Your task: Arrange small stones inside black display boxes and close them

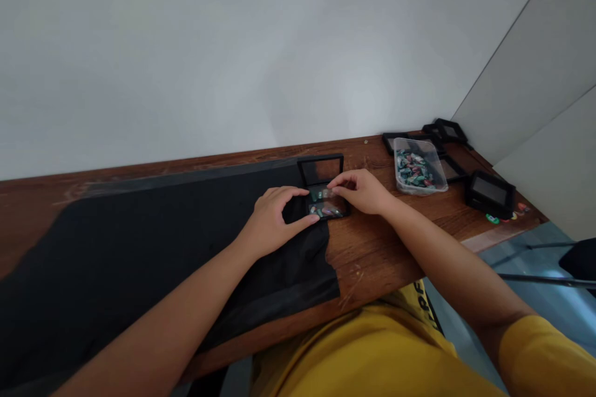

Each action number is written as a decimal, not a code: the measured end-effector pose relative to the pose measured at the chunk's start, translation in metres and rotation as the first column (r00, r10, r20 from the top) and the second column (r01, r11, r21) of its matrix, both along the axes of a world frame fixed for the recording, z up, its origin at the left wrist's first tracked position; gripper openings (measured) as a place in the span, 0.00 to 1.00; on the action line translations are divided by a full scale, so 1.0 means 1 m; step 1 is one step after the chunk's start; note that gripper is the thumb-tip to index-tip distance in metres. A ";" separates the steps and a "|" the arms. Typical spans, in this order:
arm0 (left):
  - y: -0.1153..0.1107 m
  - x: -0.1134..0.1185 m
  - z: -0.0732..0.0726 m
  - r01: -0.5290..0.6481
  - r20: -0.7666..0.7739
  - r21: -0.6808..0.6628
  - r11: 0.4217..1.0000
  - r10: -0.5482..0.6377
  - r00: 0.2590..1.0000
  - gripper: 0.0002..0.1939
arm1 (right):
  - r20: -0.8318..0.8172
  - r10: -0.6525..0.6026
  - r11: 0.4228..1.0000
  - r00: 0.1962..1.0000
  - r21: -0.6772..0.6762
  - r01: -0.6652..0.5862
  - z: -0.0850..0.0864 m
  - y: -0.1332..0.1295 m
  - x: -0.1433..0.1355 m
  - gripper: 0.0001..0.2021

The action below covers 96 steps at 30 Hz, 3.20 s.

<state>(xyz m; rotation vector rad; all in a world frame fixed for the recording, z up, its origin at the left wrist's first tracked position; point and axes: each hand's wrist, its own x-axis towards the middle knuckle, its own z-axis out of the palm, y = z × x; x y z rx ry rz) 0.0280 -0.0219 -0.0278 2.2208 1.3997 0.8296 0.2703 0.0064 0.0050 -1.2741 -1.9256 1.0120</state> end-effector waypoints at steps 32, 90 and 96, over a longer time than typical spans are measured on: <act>0.000 -0.004 0.004 0.068 0.119 0.028 0.997 -0.070 0.990 0.18 | 0.329 0.002 0.980 0.944 0.187 -0.068 0.004 -0.003 0.013 0.17; 0.000 0.001 0.004 0.077 0.070 0.084 0.993 -0.083 0.994 0.18 | 0.385 0.049 0.930 0.922 0.318 -0.182 0.006 -0.021 -0.008 0.11; 0.000 0.002 0.004 0.068 0.070 0.070 0.995 -0.073 0.995 0.18 | 0.333 0.126 0.926 0.934 0.298 -0.231 0.010 -0.017 0.001 0.08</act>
